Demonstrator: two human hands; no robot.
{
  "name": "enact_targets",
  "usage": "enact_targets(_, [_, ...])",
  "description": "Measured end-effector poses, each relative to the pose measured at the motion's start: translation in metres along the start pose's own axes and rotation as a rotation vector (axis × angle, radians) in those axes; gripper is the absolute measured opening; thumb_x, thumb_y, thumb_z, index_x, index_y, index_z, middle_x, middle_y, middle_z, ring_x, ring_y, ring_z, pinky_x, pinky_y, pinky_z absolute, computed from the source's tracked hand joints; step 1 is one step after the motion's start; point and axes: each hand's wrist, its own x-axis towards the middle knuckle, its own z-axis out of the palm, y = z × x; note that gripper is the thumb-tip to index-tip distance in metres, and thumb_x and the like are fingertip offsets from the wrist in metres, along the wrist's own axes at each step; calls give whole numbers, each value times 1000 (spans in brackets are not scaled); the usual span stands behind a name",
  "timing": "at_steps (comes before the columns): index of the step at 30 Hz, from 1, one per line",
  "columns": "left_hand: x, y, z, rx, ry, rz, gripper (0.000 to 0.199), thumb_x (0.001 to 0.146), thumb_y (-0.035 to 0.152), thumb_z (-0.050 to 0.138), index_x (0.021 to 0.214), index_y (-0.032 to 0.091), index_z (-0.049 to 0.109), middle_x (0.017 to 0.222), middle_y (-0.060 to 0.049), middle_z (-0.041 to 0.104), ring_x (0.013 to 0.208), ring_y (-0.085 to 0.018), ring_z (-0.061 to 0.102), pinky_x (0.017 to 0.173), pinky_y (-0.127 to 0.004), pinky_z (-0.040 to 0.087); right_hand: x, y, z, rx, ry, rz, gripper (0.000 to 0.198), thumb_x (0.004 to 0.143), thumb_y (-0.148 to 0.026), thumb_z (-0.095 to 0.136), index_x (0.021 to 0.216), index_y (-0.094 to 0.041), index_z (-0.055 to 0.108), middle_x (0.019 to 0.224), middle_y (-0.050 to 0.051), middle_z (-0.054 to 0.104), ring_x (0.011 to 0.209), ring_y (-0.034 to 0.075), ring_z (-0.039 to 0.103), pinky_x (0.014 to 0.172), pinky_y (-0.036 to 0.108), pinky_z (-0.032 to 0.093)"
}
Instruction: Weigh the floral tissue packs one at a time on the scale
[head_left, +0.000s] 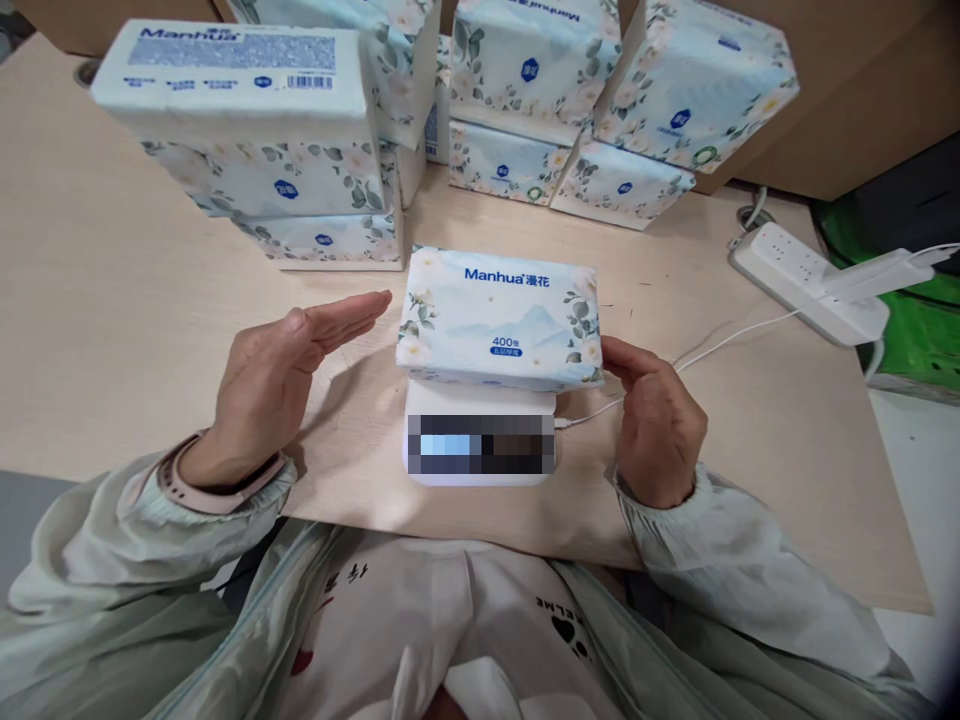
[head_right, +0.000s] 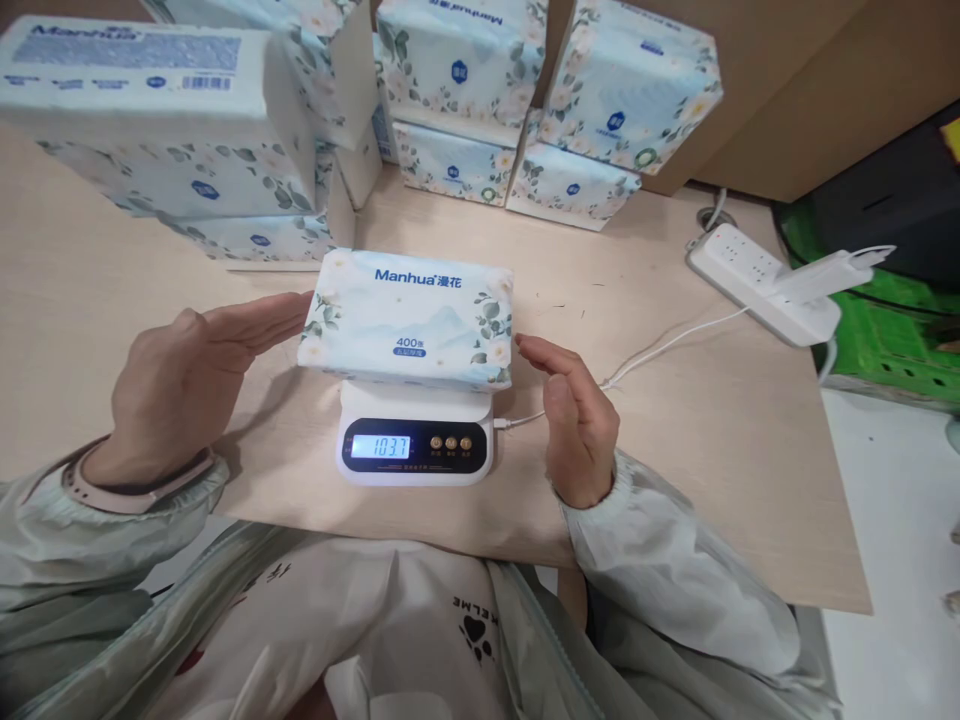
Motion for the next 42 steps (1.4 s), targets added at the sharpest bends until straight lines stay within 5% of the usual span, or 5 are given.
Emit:
enact_targets(17, [-4,-2,0,24,-102,99,36,118,36,53,125,32,89,137,1,83,141,-25,74,125,-43,58,-2,-1,-2,-66,-23,-28,37,115,-43,51,141,-40,78,142,1,81,137,30,74,122,60,58])
enact_targets(22, [-6,-13,-6,38,-217,72,36,114,40,62,145,35,79,158,1,70,156,-30,62,138,-49,48,-2,-4,-8,-257,-282,-157,66,114,-40,53,178,-41,35,179,2,51,165,33,50,137,63,46])
enact_targets(26, [-8,-14,-9,52,-246,74,48,110,41,68,157,34,69,168,-1,60,164,-33,52,140,-52,44,7,-22,-3,-322,-542,-201,91,112,-39,56,183,-39,-1,194,1,16,178,34,26,143,61,37])
enact_targets(36, [-40,32,-15,231,534,182,50,87,22,77,125,53,86,141,20,78,161,-37,56,146,-55,36,62,-85,68,-53,-936,-47,107,104,-54,73,183,-37,3,193,-1,10,180,36,19,146,61,31])
enact_targets(42, [-41,35,-47,389,755,-52,40,77,40,90,116,49,90,127,16,84,150,-44,66,137,-59,48,90,-73,144,50,-1194,94,119,97,-81,65,184,-22,9,193,12,5,181,39,10,146,64,24])
